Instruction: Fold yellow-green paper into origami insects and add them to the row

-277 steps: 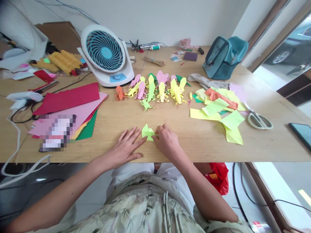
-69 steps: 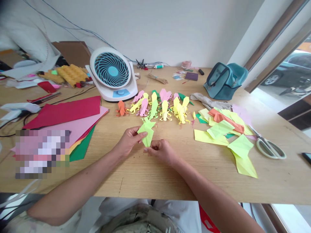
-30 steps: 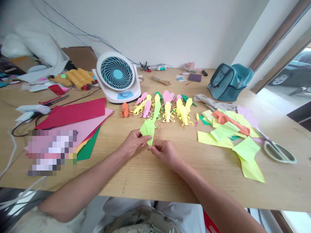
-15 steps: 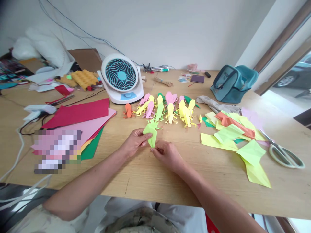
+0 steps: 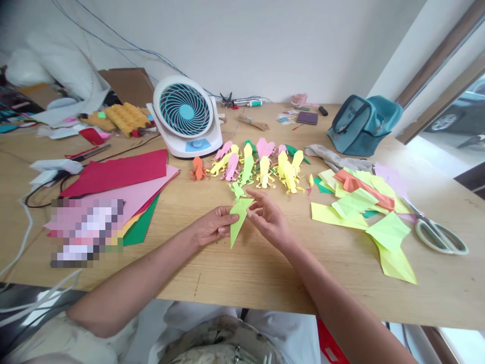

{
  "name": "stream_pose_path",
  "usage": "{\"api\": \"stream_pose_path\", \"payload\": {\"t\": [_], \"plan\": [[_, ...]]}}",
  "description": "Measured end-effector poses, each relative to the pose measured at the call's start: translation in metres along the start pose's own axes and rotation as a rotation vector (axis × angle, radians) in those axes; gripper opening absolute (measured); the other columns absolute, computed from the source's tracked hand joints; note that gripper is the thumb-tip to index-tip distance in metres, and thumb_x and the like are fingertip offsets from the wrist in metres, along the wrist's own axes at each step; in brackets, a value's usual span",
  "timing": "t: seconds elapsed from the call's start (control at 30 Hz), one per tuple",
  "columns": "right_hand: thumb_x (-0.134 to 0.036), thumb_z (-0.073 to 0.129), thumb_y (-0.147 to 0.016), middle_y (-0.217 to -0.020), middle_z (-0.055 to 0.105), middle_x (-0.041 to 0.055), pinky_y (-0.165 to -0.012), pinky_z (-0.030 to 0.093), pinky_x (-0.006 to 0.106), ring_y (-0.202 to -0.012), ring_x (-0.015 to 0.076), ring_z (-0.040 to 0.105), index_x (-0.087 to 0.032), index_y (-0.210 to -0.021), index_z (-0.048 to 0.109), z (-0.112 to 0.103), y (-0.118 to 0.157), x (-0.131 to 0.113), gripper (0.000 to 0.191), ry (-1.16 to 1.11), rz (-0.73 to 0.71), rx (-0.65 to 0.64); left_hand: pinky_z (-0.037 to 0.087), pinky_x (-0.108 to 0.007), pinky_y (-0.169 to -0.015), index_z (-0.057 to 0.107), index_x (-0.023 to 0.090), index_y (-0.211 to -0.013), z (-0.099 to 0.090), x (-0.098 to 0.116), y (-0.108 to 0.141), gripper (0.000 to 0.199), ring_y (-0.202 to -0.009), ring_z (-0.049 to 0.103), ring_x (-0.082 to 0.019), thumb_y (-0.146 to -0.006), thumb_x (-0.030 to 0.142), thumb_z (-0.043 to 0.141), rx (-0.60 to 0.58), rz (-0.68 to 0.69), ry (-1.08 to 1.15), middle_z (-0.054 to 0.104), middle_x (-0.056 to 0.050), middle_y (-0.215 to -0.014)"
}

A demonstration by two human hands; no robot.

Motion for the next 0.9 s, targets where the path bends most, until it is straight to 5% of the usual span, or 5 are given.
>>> {"api": "stream_pose_path", "payload": {"t": [0.13, 0.23, 0.4, 0.6, 0.9], "plan": [[-0.050, 0.068, -0.083, -0.126, 0.058, 0.0082, -0.086, 0.051, 0.034, -0.107, 0.0227, 0.059, -0.025, -0.108, 0.065, 0.007, 0.001, -0.005, 0.036, -0.076, 0.034, -0.146, 0.016, -0.016, -0.041, 0.066, 0.011, -0.082, 0.004, -0.005, 0.002, 0.043, -0.040, 0.022, 0.001, -0.061, 0.041, 0.089, -0.121, -0.100, 0.025, 0.035, 0.010, -0.051], [-0.050, 0.072, -0.080, -0.111, 0.064, 0.0073, -0.076, 0.053, 0.033, -0.092, 0.0199, 0.062, -0.023, -0.097, 0.063, 0.010, 0.001, -0.006, 0.033, -0.148, 0.063, -0.137, 0.016, -0.015, -0.039, 0.064, 0.012, -0.084, 0.006, -0.006, 0.002, 0.048, -0.041, 0.025, 0.001, -0.060, 0.046, 0.088, -0.148, -0.108, 0.002, 0.045, 0.007, -0.058], [-0.049, 0.078, -0.073, -0.074, 0.061, -0.0006, -0.064, 0.051, 0.029, -0.065, 0.0134, 0.058, -0.022, -0.084, 0.056, 0.011, -0.002, 0.002, 0.037, -0.248, 0.152, 0.013, 0.027, -0.017, -0.039, 0.062, 0.014, -0.088, 0.001, -0.008, -0.004, 0.053, -0.045, 0.041, -0.003, -0.066, 0.059, 0.081, 0.006, -0.016, -0.113, 0.054, 0.003, -0.064], [-0.051, 0.081, -0.067, -0.074, 0.064, -0.0001, -0.063, 0.050, 0.027, -0.067, 0.0127, 0.058, -0.021, -0.078, 0.055, 0.003, -0.006, 0.014, 0.041, -0.199, 0.212, 0.146, 0.045, -0.022, -0.055, 0.070, 0.013, -0.093, -0.006, 0.000, -0.004, 0.051, -0.061, 0.055, -0.011, -0.077, 0.062, 0.068, 0.149, 0.148, -0.207, 0.062, -0.003, -0.072], [-0.053, 0.083, -0.064, -0.070, 0.063, -0.0011, -0.057, 0.045, 0.024, -0.061, 0.0109, 0.055, -0.020, -0.079, 0.057, 0.003, -0.005, 0.018, 0.045, -0.184, 0.219, 0.126, 0.037, -0.020, -0.056, 0.067, 0.011, -0.080, -0.010, -0.004, -0.008, 0.038, -0.058, 0.050, -0.008, -0.070, 0.046, 0.080, 0.141, 0.166, -0.382, 0.058, 0.001, -0.066]]}}
Point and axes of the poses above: each hand's wrist, its own y-axis away from the middle knuckle, its own z-axis out of the palm, x = y × z, the point moved 2 cm from there along -y, towards the middle knuckle
